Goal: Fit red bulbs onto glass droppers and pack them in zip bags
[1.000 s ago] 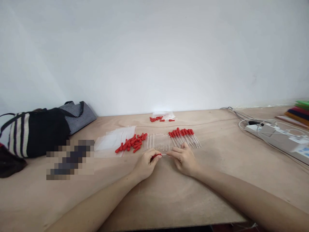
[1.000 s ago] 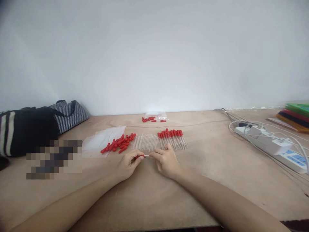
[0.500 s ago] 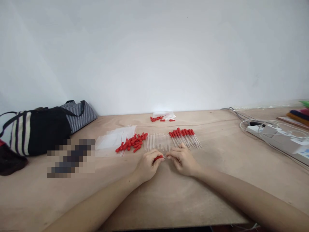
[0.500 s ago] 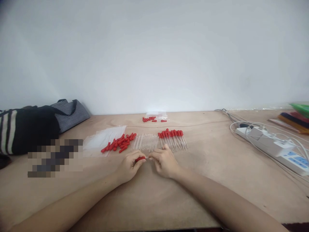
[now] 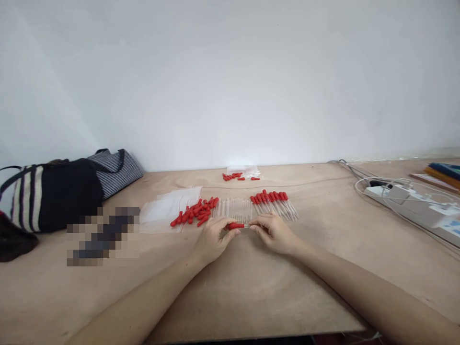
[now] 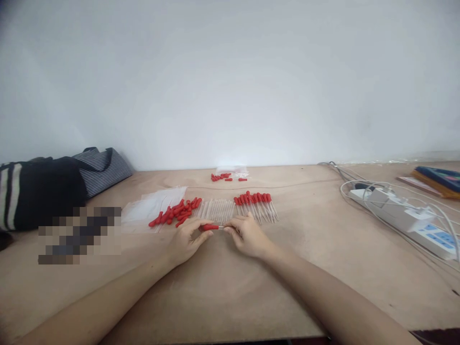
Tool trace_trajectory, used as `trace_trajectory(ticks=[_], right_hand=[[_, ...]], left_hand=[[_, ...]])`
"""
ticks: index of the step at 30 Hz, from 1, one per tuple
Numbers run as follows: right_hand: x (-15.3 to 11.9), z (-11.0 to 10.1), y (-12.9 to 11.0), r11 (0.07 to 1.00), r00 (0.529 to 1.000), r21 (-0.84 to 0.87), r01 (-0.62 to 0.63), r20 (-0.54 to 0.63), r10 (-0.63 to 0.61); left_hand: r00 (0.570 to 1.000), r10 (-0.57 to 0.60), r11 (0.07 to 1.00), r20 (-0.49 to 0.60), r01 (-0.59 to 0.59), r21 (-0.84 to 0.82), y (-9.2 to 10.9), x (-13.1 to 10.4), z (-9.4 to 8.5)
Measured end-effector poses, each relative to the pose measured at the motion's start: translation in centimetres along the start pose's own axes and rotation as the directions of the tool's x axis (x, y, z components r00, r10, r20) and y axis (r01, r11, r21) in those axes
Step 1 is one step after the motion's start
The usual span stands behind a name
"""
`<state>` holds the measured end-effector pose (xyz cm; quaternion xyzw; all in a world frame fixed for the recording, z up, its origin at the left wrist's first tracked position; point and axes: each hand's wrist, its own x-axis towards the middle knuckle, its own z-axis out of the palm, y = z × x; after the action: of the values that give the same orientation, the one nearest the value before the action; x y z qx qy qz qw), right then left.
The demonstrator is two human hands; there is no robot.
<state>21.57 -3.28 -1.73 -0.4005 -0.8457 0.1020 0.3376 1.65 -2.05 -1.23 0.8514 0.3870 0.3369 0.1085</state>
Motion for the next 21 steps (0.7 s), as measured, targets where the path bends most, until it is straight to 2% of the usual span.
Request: trace_trajectory(ticks=[8,12,14,17,19,21], right_hand=[[-0.3,0.3,-0.3,1.0,1.0,0.002,0.0,-0.024,0.0],[-0.1,0.4,-0.4,1.0,1.0,0.008,-0.003,-0.02,0.003],[0.1,0.3,-0.3,1.0,1.0,0.026,0.006,0.005,-0.007],[0.3,-0.2,0.2,1.0,0.999,0.014,0.012,0.041,-0.012],[0.5,-0.5,0.8,0.997,0.998,-0.048,-0.058,0.0,0.058],[0.8,-0.8,1.7,0.974,0.976,-0.095,-0.207,-0.088,0.199]], left_hand=[[0.992,0.1,0.99,-0.078,-0.092,0.106,0.2,-0.1,0.4],[0.992,0.078,0.992,-0.101,-0.067,0.107,0.1,-0.1,0.7],[0.996,0.049,0.995,-0.077,-0.042,0.089,0.0,0.0,0.6],[0.998,0.053,0.994,0.016,-0.054,0.092,-0.3,0.3,0.0],[0.998,0.05,0.986,0.048,-0.057,0.155,-0.8,0.7,-0.9],[1.0,0.003,0.969,0.024,-0.009,0.245,-1.6,0.9,-2.0]])
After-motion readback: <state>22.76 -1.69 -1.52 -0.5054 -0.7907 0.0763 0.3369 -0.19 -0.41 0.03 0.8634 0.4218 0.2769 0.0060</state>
